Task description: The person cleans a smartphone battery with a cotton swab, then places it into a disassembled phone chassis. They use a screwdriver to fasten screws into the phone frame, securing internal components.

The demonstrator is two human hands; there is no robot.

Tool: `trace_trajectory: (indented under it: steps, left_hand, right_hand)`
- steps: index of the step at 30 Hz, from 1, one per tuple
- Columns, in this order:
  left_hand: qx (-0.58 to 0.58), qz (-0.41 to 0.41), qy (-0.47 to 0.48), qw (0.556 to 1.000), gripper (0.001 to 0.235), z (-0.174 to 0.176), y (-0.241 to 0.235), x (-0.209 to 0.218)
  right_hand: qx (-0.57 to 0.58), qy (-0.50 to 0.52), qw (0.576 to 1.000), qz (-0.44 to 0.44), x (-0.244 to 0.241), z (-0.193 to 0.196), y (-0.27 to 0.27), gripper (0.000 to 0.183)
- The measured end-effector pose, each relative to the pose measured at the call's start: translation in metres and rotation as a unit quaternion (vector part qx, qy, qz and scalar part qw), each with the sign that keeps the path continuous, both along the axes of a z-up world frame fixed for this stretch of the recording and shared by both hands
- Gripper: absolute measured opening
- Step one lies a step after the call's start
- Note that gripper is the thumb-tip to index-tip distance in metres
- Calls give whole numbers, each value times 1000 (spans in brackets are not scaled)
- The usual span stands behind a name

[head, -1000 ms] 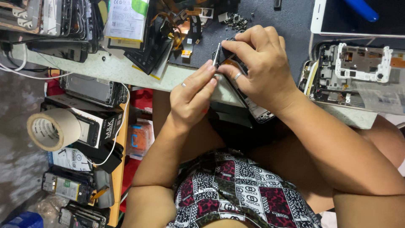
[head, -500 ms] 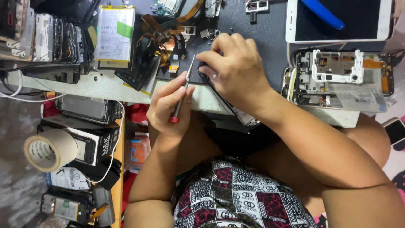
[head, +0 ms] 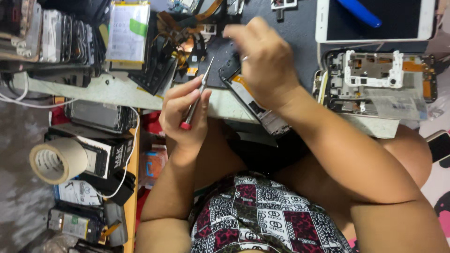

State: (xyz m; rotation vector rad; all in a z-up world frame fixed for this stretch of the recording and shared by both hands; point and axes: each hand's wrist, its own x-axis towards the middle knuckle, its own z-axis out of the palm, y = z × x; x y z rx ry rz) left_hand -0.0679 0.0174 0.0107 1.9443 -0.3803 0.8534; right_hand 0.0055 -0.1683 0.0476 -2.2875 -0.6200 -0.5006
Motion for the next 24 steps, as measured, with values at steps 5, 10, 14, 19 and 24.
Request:
trace_trajectory:
  steps: [5, 10, 14, 19, 24]
  left_hand:
    - [-36, -3, 10, 999, 28, -7, 2, -3]
    - [-107, -29, 46, 993, 26, -11, 1, -2]
    - [-109, -18, 42, 993, 25, -9, 2, -4]
    - [-83, 20, 47, 995, 26, -1, -6, -6]
    - [-145, -110, 28, 983, 46, 16, -28, 0]
  right_hand:
    - [73, -13, 997, 12, -7, 23, -15, 30]
    - [-42, 45, 995, -76, -29, 41, -47, 21]
    - [30, 40, 999, -11, -37, 45, -60, 12]
    - [-111, 115, 987, 33, -41, 46, -52, 11]
    - [-112, -18, 991, 69, -44, 60, -46, 22]
